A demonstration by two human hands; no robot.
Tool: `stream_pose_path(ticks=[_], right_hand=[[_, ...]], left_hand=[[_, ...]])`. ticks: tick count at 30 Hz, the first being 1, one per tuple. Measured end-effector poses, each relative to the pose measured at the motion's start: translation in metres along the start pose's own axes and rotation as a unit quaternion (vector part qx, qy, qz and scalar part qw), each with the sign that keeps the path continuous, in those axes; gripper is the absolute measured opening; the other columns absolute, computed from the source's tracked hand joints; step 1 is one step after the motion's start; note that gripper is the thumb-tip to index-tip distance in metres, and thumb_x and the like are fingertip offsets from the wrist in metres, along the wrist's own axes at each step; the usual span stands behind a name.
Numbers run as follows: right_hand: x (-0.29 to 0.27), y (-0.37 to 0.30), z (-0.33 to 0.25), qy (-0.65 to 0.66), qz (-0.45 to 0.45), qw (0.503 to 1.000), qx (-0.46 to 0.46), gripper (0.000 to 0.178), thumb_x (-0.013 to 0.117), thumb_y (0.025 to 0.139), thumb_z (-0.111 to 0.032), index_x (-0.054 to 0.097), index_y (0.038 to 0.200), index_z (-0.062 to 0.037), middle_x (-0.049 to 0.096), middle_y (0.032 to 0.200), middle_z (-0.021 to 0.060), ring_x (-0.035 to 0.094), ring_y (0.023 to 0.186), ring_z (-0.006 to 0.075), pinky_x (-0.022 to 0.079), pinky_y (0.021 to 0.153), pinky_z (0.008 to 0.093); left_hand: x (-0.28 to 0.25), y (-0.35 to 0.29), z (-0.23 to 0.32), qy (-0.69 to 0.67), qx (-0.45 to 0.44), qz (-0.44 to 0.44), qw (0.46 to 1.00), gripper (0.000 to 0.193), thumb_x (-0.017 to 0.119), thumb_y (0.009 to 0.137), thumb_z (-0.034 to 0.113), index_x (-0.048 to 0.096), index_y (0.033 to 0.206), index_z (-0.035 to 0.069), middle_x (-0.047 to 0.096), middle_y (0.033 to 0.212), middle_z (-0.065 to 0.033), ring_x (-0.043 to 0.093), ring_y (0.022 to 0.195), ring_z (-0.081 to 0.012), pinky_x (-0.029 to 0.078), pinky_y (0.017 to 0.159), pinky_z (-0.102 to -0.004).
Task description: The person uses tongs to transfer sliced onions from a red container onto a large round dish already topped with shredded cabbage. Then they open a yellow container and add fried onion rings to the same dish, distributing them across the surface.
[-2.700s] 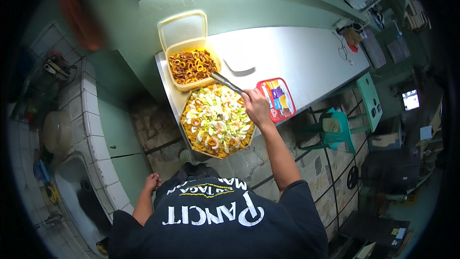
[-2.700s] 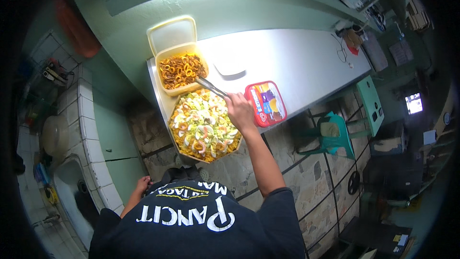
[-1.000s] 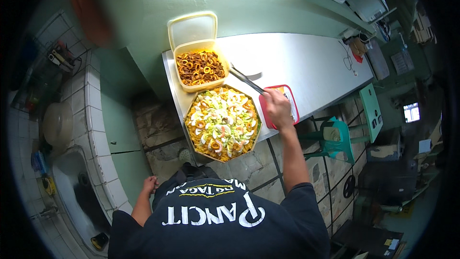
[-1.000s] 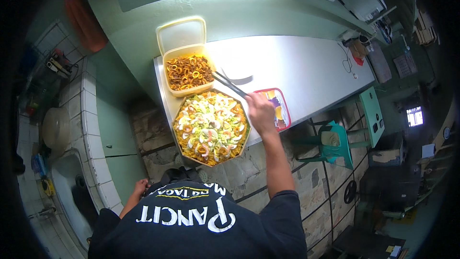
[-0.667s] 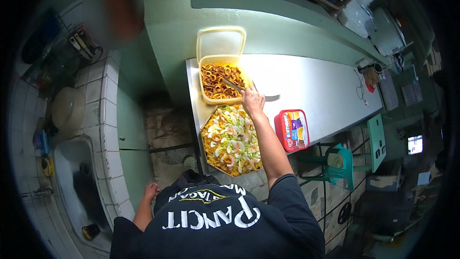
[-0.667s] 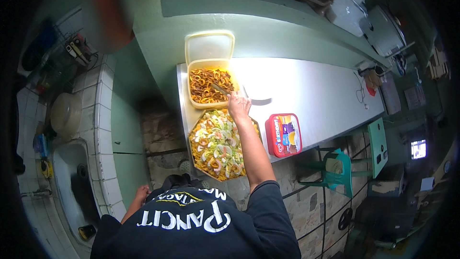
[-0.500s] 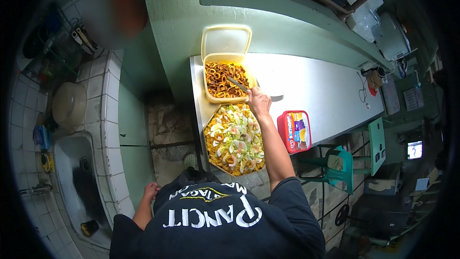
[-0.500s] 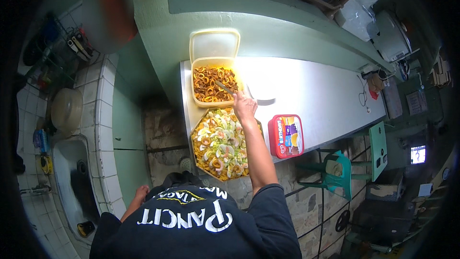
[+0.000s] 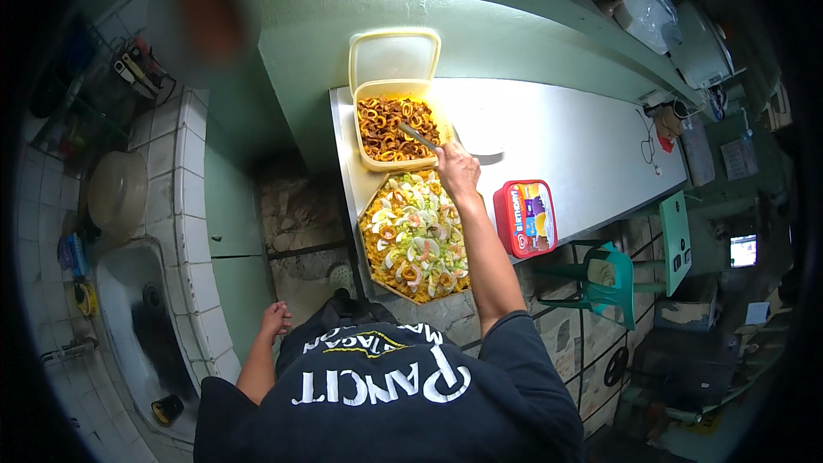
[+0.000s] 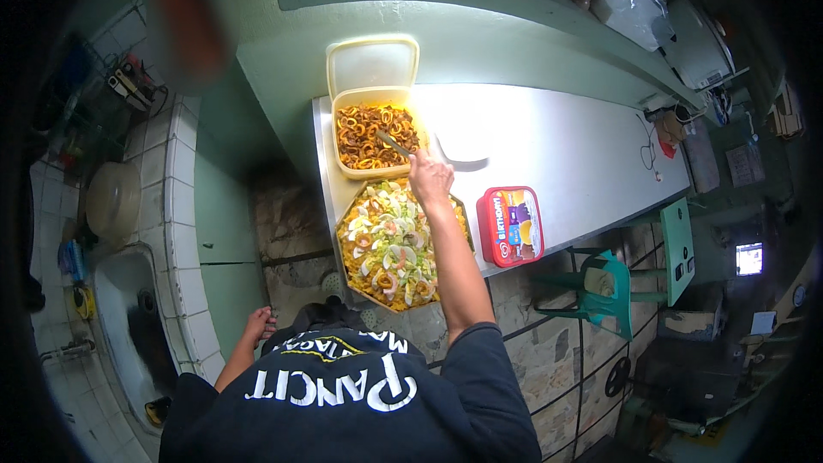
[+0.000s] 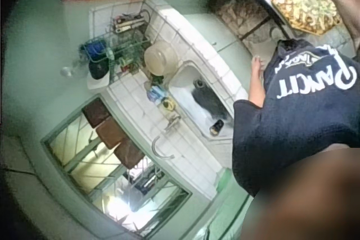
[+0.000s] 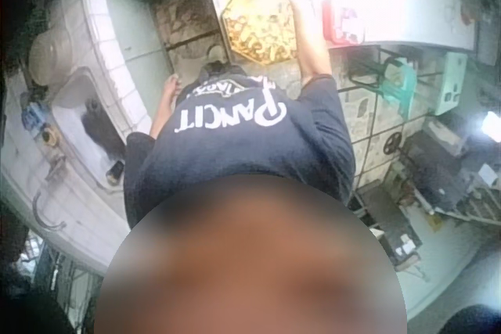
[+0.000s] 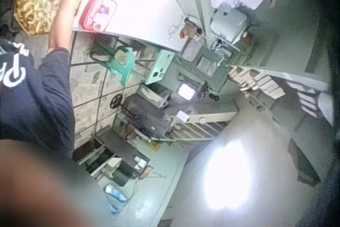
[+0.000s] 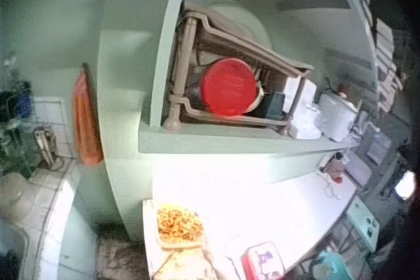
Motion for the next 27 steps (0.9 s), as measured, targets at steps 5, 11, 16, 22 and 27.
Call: stream_pose_path(ticks=[5,11,16,22,27], right_hand=[[-0.074,-0.050,0.025,0.040,0.041,0.997,-0.054,0.024,0.057,0.095,-0.028,0.070,0.093,-0.0081,0.069,0.089,0.0125,0.067,0.083,0.0323,0.049,0.075,0.0436],[-0.117,-0.112,0.070,-0.077,-0.092,0.993,-0.010,0.022,0.059,0.091,-0.029,0.072,0.090,-0.0105,0.068,0.091,0.0083,0.066,0.082,0.0288,0.044,0.077,0.0456],[-0.102,-0.125,0.070,-0.122,-0.098,0.987,-0.027,0.023,0.060,0.091,-0.029,0.071,0.087,-0.0096,0.067,0.089,0.0072,0.065,0.082,0.0285,0.044,0.078,0.0466],[-0.124,-0.103,0.075,-0.051,-0.024,0.998,-0.018,0.023,0.057,0.093,-0.027,0.070,0.087,-0.0090,0.068,0.088,0.0106,0.066,0.077,0.0314,0.045,0.071,0.0470],[-0.082,-0.036,0.042,-0.044,0.075,0.994,-0.069,0.024,0.054,0.096,-0.027,0.070,0.091,-0.0097,0.068,0.089,0.0115,0.065,0.075,0.0337,0.050,0.072,0.0455]], left_hand=[[-0.007,-0.003,-0.029,0.012,-0.005,-0.002,1.000,0.040,0.052,0.098,0.034,0.053,0.135,0.018,0.066,0.094,-0.0015,0.057,0.063,-0.0128,0.043,0.054,-0.0311],[-0.013,-0.008,-0.036,0.065,-0.028,0.012,0.997,0.039,0.051,0.098,0.034,0.053,0.134,0.018,0.065,0.092,-0.0002,0.053,0.059,-0.0126,0.043,0.052,-0.0312],[-0.004,-0.008,-0.004,0.059,-0.027,0.003,0.998,0.040,0.050,0.099,0.034,0.052,0.135,0.019,0.066,0.093,0.0000,0.059,0.063,-0.0120,0.046,0.055,-0.0306],[0.005,0.000,0.007,0.037,-0.009,-0.004,0.999,0.040,0.050,0.099,0.034,0.051,0.137,0.019,0.066,0.093,-0.0005,0.059,0.064,-0.0113,0.044,0.052,-0.0285],[0.003,0.006,-0.007,0.031,0.005,-0.011,0.999,0.040,0.050,0.099,0.033,0.052,0.136,0.020,0.066,0.092,-0.0005,0.057,0.063,-0.0117,0.039,0.050,-0.0284]])
Point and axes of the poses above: each hand's wrist, its own y-axis towards the middle knuckle, its own x-axis out of the palm, z = x × y, the point moved 5 cm from there along y, towards the middle knuckle
